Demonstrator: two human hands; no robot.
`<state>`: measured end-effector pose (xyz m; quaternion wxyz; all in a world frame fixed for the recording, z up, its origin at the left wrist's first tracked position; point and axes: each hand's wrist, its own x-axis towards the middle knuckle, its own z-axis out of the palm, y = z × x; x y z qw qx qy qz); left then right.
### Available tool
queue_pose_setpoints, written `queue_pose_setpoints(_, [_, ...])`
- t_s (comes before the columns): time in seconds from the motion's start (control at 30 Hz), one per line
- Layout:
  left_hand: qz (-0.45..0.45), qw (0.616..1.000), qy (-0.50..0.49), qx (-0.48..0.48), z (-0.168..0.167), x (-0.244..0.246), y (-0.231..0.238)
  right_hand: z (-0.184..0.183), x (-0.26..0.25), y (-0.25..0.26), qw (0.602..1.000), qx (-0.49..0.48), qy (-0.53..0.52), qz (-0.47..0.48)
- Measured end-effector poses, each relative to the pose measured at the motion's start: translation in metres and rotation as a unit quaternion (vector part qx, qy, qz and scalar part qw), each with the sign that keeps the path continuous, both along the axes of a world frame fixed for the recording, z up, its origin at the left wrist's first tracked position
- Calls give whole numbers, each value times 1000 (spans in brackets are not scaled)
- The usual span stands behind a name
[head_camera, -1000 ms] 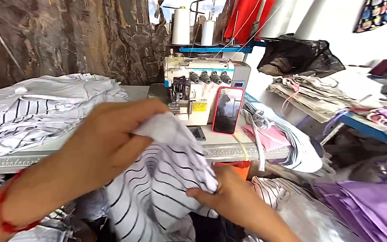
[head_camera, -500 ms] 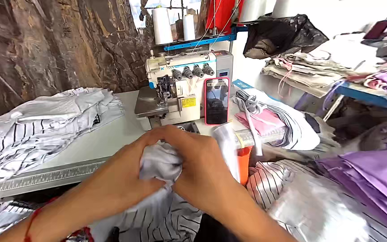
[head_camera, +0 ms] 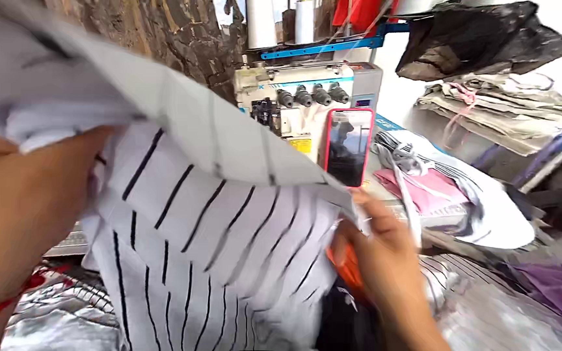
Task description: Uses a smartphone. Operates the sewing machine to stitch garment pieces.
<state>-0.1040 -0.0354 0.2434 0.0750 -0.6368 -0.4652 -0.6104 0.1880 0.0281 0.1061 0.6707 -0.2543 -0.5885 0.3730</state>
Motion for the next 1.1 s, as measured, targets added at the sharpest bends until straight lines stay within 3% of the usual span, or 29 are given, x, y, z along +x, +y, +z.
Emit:
queue_pose_setpoints(0.07, [-166, 971, 152, 84, 5, -47, 46, 31, -8, 24, 996, 20, 72, -52])
queue_pose_setpoints(0.17, [108, 990, 86, 2, 11, -31, 92, 60, -41, 70, 996, 60, 30, -55])
queue_pose_setpoints(0.23, [142, 974, 156, -85, -11, -41, 118, 60, -65, 99, 995, 49, -59, -60])
queue_pose_setpoints(0.33, [47, 947, 300, -101, -76, -6, 133, 40, -79, 115, 984, 54, -154, -75])
queue_pose_setpoints(0.4, [-26, 933, 344, -102, -108, 8, 142, 7, -74, 107, 974, 68, -192, -102])
queue_pose_setpoints(0.5, [-72, 938, 323, -102, -112, 2, 154, -40, -69, 86, 949, 56, -279, -133])
queue_pose_setpoints(0.6, [-72, 937, 315, -137, -105, -4, 168, -58, -76, 70, 925, 56, -364, -99])
queue_pose_setpoints(0.7, [-90, 923, 301, -224, -89, -9, 188, -49, -77, 65, 950, -14, -306, -51])
queue_pose_setpoints(0.83, [-146, 877, 298, -348, -68, -24, 231, -33, -77, 71, 975, -115, -182, 56])
queue_pose_setpoints(1.1, [-116, 864, 296, -390, -62, -44, 304, -20, -79, 75, 983, -162, -70, 53])
